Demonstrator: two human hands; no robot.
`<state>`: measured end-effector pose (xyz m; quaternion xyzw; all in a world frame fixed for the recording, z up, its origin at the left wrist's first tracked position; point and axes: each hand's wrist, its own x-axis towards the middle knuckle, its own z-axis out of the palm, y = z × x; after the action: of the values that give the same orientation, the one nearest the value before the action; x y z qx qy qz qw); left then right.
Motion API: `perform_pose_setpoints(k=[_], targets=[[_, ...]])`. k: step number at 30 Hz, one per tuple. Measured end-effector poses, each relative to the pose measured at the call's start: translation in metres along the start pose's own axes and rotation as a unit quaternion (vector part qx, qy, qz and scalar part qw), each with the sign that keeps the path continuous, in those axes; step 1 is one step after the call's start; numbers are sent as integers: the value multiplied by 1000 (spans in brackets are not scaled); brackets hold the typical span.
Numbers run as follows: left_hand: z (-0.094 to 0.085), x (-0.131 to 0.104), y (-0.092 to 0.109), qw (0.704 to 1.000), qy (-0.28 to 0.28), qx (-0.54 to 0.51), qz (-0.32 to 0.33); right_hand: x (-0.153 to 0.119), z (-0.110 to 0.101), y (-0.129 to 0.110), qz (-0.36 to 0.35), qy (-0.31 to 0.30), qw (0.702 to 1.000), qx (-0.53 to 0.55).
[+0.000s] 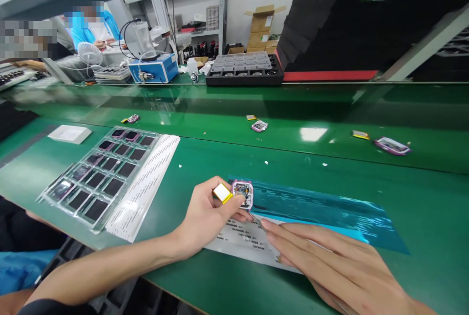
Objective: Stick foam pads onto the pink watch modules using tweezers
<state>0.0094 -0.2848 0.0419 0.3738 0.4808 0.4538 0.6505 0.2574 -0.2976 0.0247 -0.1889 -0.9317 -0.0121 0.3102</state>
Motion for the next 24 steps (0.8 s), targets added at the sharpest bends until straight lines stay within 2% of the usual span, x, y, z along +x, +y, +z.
perform_pose_setpoints(k=[6,9,12,13,15,16,17,21,24], targets=[[-4,4,0,1000,6,0,-12,-5,-3,-3,44,43,998,-25],[-6,1,-1,1000,0,14,-18,-6,-1,-4,49,44,997,-40],[-9,5,1,999,-10,42,18,-6,1,-2,34,47,997,-54],[-11,12,5,996,-8,81,42,-6,2,-1,27,51,997,-59],[-18,37,15,974,15,205,92,-5,2,2,13,62,996,-70],[-23,55,22,942,52,312,114,-4,2,3,5,68,995,-76],[-28,75,30,923,77,357,122,-3,2,5,-5,74,994,-80],[-48,151,56,853,151,478,146,3,-3,6,-23,68,994,-88],[-40,183,58,803,144,546,190,7,-6,6,-25,65,993,-97]])
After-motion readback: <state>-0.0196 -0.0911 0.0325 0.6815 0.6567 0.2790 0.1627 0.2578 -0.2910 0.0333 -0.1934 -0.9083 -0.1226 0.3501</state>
